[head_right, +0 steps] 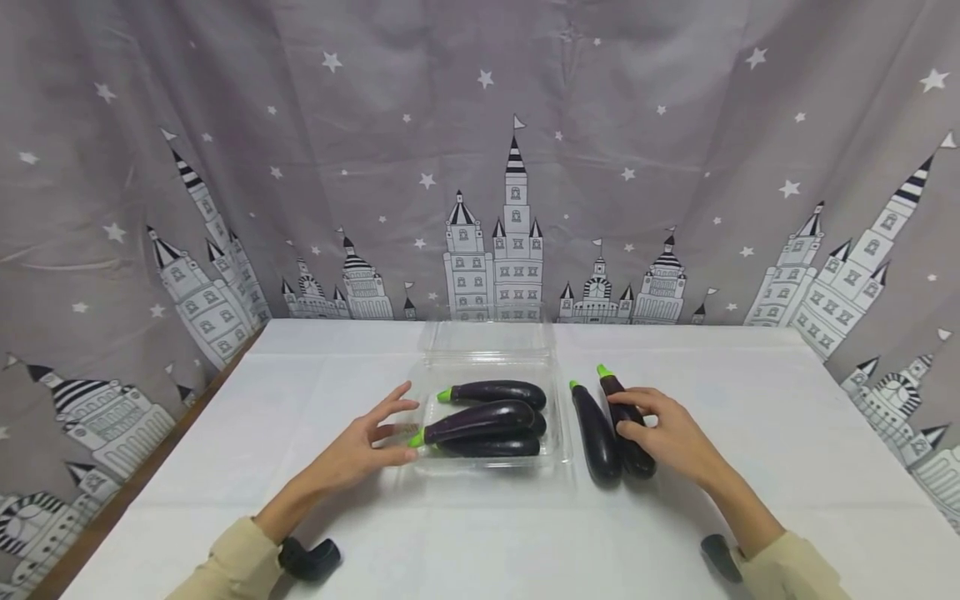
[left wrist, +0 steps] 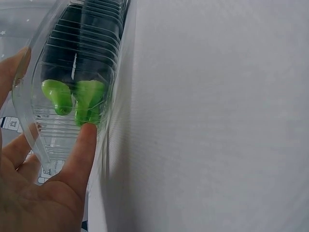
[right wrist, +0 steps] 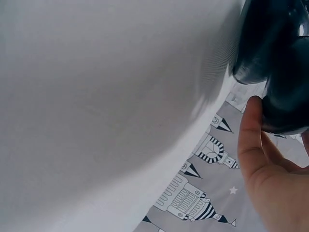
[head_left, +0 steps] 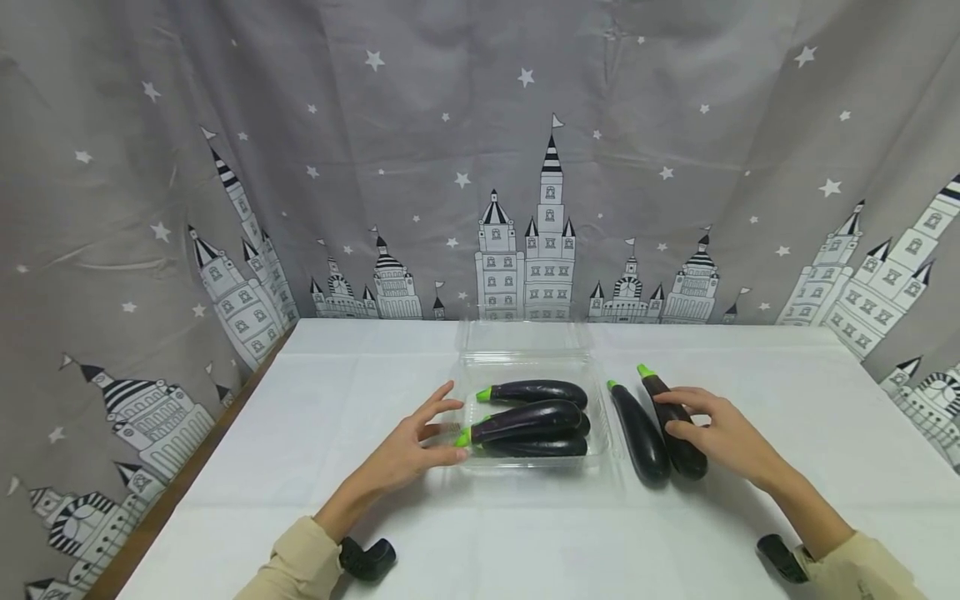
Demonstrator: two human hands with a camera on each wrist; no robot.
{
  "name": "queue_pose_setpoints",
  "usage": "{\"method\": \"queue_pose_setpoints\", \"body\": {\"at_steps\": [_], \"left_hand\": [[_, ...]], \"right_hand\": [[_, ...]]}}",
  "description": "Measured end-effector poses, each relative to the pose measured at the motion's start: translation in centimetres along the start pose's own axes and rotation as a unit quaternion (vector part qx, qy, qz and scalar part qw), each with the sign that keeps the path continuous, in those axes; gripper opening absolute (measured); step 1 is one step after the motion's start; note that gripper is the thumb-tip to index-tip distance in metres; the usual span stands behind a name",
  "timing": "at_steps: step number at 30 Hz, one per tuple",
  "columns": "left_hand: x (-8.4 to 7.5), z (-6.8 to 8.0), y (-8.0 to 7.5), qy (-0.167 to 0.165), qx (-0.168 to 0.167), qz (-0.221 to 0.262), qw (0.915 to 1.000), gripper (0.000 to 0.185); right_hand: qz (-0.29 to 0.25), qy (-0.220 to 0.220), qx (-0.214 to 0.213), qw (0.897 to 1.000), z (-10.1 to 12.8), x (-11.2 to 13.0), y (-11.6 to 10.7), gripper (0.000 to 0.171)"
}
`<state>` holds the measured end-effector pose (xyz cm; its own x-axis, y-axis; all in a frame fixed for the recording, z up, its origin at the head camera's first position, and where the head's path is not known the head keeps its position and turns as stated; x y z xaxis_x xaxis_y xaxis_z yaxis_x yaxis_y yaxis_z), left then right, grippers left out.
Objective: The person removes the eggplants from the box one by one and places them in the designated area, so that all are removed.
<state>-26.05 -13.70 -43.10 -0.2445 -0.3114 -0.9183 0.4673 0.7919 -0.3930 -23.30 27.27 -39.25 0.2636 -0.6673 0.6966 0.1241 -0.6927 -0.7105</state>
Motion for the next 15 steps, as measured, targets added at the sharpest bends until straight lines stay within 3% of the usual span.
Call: {"method": "queue_pose_setpoints", "body": {"at_steps": [7,15], "left_hand": [[-0.21,0.11,-0.08,0.004,0.001,-0.003,1.0000,0.067],[0.18,0.02,-0.12,0.002,-0.001,-0.002,1.0000,0.065]], "right_hand": [[-0.011,0.004,0.010,1.000,-0.14,-0.06,0.01,0.035],[-0.029,0.039,0.033,0.998,-0.38,-0.94,0.04,0.037]]}}
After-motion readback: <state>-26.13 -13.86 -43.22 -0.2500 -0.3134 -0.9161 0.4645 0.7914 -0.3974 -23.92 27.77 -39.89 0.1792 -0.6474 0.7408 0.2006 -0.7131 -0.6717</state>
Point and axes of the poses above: each hand's wrist, its own z-axis away from the middle knuckle, its own y-axis out of the palm, x = y × z, the point moved 2 cm from there along -z, towards the middle knuckle, and after that the axes turned 4 degrees about x, right-handed, at the moved point
